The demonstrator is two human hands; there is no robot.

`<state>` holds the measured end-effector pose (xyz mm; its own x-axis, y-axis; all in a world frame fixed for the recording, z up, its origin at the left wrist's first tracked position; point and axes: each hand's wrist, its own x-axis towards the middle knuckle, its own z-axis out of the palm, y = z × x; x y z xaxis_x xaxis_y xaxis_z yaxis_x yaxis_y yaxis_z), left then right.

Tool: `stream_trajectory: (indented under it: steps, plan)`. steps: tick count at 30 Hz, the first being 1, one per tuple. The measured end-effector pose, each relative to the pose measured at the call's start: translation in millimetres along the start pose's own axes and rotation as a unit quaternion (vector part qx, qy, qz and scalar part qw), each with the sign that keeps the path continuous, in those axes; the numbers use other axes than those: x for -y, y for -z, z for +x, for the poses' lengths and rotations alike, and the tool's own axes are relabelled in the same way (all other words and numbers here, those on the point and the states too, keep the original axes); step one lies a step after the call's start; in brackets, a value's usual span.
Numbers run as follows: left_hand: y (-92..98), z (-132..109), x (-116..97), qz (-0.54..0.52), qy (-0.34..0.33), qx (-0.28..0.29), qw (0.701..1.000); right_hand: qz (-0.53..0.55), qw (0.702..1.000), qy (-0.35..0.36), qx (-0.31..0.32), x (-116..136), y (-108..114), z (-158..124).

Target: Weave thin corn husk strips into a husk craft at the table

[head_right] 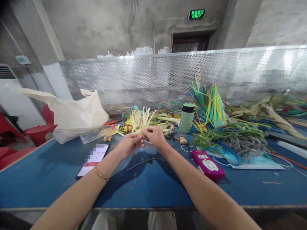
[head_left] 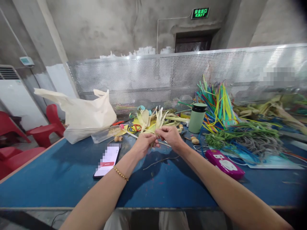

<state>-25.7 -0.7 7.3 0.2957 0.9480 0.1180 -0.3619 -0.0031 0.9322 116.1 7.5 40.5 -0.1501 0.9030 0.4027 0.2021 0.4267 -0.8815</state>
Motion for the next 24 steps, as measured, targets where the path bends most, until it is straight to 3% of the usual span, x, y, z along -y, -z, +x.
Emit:
stream_trajectory:
  steps: [12, 20, 24]
  plan:
    - [-1.7, 1, 2, 0.010, -0.013, -0.015, 1.000, 0.000, 1.000, 0.018, -0.018, -9, -4, -1]
    - [-10.7, -7, -6, -0.022, 0.062, -0.066, 0.996, -0.014, 0.999, 0.015, -0.026, -12, -6, -12]
    - [-9.8, -7, -6, -0.010, 0.032, -0.057, 0.998, -0.028, 0.999, -0.012, -0.043, -20, -9, -10]
